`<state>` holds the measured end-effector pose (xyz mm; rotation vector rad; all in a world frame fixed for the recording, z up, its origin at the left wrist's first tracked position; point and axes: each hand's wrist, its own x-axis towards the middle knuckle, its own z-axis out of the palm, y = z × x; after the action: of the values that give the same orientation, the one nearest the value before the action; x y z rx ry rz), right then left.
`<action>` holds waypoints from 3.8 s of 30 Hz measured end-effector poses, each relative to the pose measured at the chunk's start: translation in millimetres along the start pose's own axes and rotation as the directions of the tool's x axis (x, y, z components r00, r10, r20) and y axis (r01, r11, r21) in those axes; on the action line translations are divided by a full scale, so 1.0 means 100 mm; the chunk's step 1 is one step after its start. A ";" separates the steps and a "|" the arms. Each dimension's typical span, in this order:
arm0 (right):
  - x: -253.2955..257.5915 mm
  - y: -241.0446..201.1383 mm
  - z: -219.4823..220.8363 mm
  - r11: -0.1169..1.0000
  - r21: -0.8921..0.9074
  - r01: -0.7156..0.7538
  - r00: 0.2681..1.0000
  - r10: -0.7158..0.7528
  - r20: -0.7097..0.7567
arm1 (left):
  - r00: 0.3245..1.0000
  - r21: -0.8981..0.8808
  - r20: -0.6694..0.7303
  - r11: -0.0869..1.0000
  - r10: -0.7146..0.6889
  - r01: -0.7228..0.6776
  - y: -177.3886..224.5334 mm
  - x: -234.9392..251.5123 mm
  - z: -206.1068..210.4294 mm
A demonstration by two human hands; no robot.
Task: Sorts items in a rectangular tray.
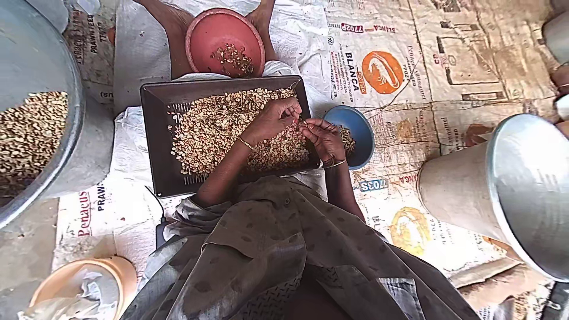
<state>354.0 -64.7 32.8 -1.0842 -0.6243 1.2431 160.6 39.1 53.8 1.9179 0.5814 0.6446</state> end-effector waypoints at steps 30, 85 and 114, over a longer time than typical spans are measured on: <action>1.10 0.21 1.29 0.031 -0.843 0.536 0.842 0.052 0.537 | 0.655 0.119 -0.604 0.761 -0.455 0.638 -0.61 -0.57 -1.01; 1.02 0.74 2.25 -0.050 -0.879 0.473 0.854 0.272 0.444 | 0.315 -0.688 -0.553 0.636 -0.771 0.349 -0.73 -0.79 -1.34; 0.96 0.83 2.12 -0.193 -0.827 0.528 0.840 0.257 0.477 | 0.609 -0.055 -0.556 0.757 -0.565 0.652 -0.88 -0.81 -1.35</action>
<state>159.7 87.7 26.5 -1.8505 -2.4909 0.4866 1.0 110.5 8.8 1.4854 1.6249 0.6913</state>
